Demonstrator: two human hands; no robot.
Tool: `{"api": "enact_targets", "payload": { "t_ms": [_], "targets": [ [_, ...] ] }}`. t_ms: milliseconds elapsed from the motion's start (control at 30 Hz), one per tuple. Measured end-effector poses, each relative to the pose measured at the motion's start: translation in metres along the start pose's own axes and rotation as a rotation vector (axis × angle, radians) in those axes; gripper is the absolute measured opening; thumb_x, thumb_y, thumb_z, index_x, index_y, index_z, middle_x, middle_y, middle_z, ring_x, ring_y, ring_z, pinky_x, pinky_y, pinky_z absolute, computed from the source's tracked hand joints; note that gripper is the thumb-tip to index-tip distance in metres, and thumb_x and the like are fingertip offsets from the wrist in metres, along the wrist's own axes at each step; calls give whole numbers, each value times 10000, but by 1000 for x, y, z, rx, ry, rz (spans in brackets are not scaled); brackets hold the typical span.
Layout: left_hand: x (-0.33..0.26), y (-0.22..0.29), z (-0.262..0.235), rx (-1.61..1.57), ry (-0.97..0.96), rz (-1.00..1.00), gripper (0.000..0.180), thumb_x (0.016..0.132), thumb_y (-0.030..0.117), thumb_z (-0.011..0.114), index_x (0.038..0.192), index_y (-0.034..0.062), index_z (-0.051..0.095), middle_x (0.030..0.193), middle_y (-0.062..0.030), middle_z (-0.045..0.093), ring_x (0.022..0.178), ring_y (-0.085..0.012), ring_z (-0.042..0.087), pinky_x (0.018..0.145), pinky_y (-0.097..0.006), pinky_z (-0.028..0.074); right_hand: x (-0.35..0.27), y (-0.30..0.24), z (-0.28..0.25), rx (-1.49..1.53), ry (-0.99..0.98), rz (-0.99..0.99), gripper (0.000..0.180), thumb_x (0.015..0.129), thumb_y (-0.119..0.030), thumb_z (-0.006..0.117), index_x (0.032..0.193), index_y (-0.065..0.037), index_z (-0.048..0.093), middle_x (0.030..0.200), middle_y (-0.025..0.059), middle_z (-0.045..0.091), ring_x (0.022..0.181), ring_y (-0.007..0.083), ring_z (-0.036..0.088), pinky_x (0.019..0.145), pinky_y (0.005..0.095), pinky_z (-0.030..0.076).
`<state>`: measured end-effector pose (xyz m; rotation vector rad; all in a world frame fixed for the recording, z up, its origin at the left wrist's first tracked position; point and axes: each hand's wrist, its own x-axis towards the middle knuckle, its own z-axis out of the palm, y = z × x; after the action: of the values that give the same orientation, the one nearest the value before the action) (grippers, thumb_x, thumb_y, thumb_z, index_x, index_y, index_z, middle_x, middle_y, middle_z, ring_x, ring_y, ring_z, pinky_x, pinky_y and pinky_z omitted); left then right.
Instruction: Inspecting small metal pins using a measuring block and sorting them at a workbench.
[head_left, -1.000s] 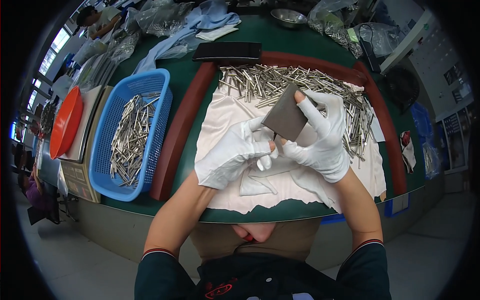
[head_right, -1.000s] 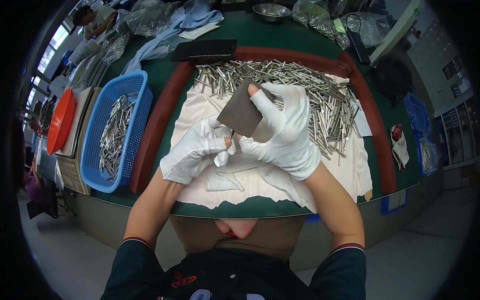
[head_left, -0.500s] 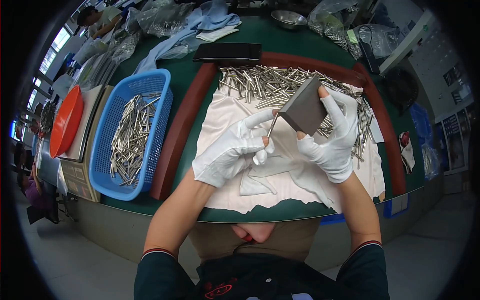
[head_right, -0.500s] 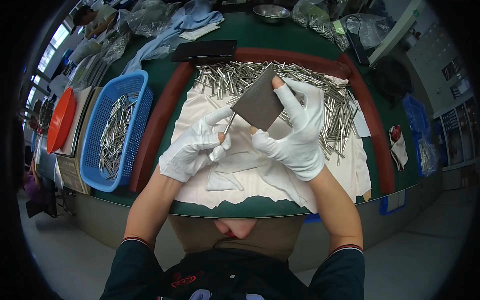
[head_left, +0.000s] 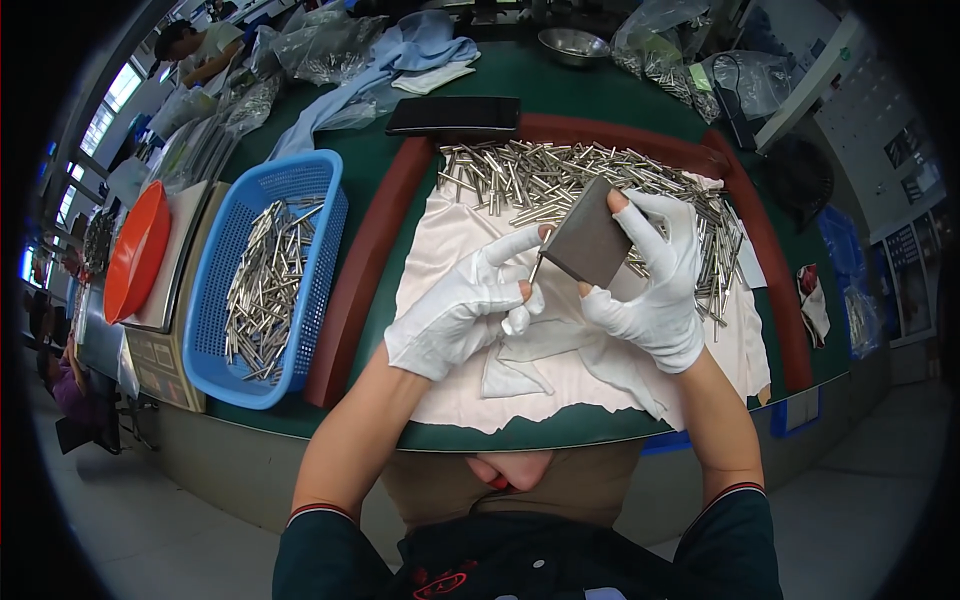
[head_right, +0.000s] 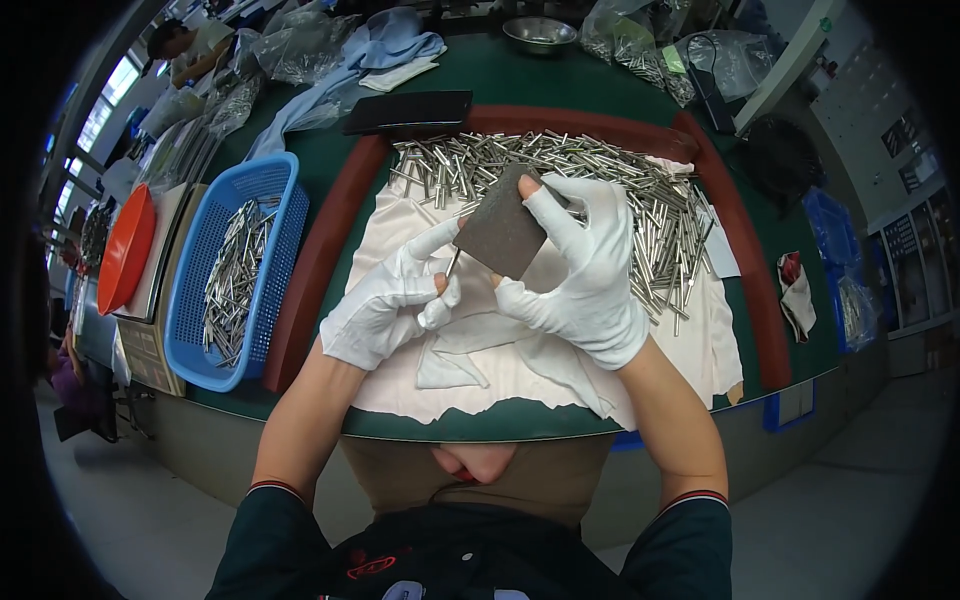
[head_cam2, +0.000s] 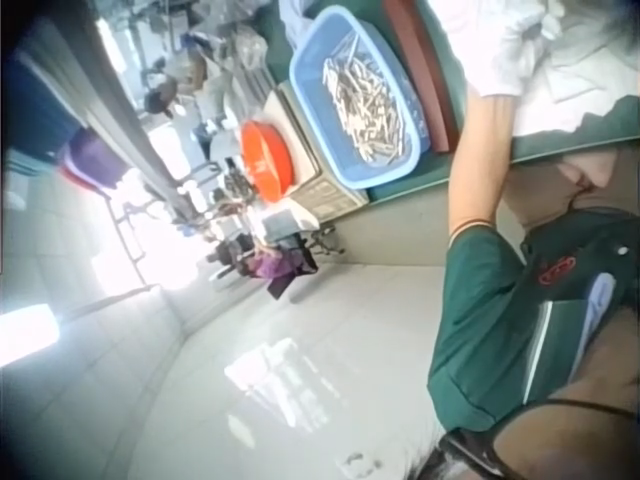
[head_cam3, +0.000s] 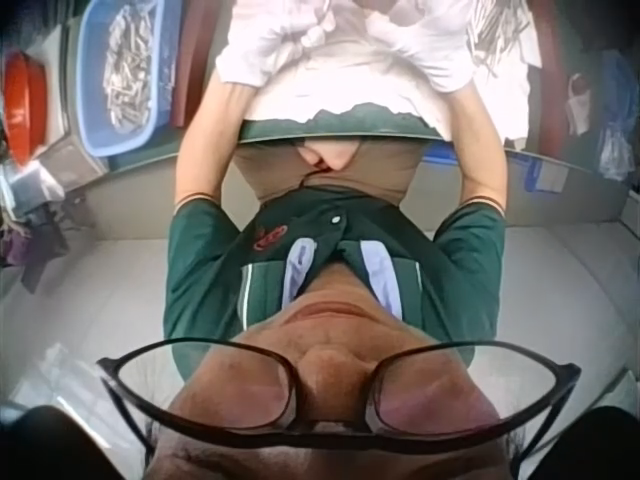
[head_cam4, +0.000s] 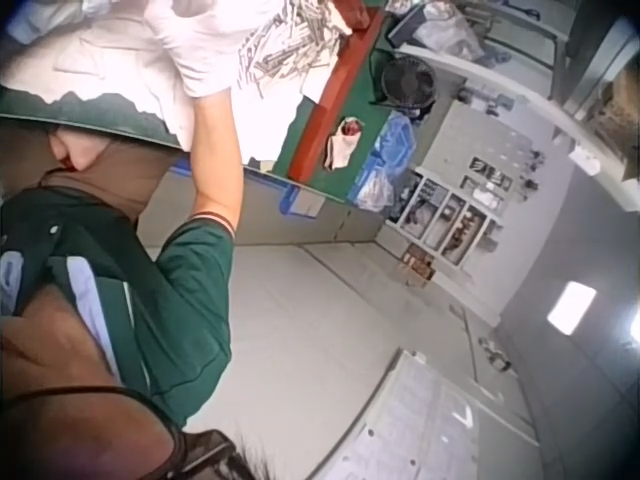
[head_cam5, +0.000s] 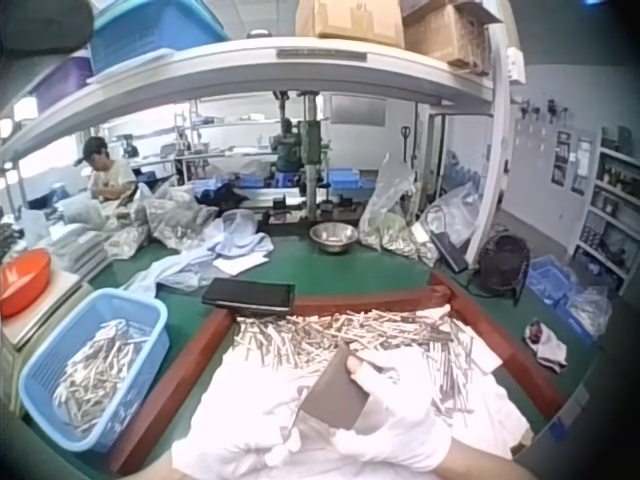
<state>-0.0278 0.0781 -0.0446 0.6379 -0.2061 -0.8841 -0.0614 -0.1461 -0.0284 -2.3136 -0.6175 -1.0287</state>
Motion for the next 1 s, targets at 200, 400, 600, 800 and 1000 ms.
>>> {"api": "enact_targets", "payload": {
  "t_ms": [200, 400, 600, 800, 1000],
  "targets": [
    [-1, 1, -1, 16, -20, -6, 698, 847, -6, 658, 1465, 63, 341, 810, -103, 624, 603, -123, 587, 553, -204, 466, 0, -4, -1, -25, -27, -9, 817, 531, -227, 776, 1303, -76, 557, 1125, 131, 525, 971, 307, 503, 840, 417, 418],
    [-1, 1, 12, 339, 125, -30, 679, 831, -18, 653, 1450, 55, 384, 897, -65, 650, 608, -91, 609, 561, -204, 476, 3, -10, 4, -119, -75, -80, 777, 582, -224, 757, 1313, -58, 554, 1176, 159, 527, 1003, 309, 524, 856, 398, 441],
    [-2, 2, 8, 346, 118, -5, 648, 828, -15, 667, 1424, 48, 422, 950, -67, 650, 625, -101, 630, 557, -205, 489, 5, -8, 2, -100, -78, -106, 779, 588, -233, 759, 1319, -59, 552, 1164, 163, 532, 1009, 313, 520, 856, 407, 443],
    [-2, 5, 12, 334, 142, -39, 621, 844, -16, 655, 1416, 16, 414, 950, -65, 646, 615, -107, 626, 570, -214, 501, 1, -5, 0, -85, -105, -89, 788, 590, -247, 769, 1324, -63, 547, 1183, 160, 535, 1020, 314, 513, 882, 416, 427],
    [-3, -2, 16, 347, 156, 12, 637, 844, -12, 651, 1427, 5, 395, 851, -34, 634, 607, -102, 619, 566, -205, 478, 1, -6, 5, 1, 83, -52, 808, 541, -217, 777, 1303, -56, 559, 1174, 155, 527, 988, 308, 513, 843, 410, 437]
  ]
}}
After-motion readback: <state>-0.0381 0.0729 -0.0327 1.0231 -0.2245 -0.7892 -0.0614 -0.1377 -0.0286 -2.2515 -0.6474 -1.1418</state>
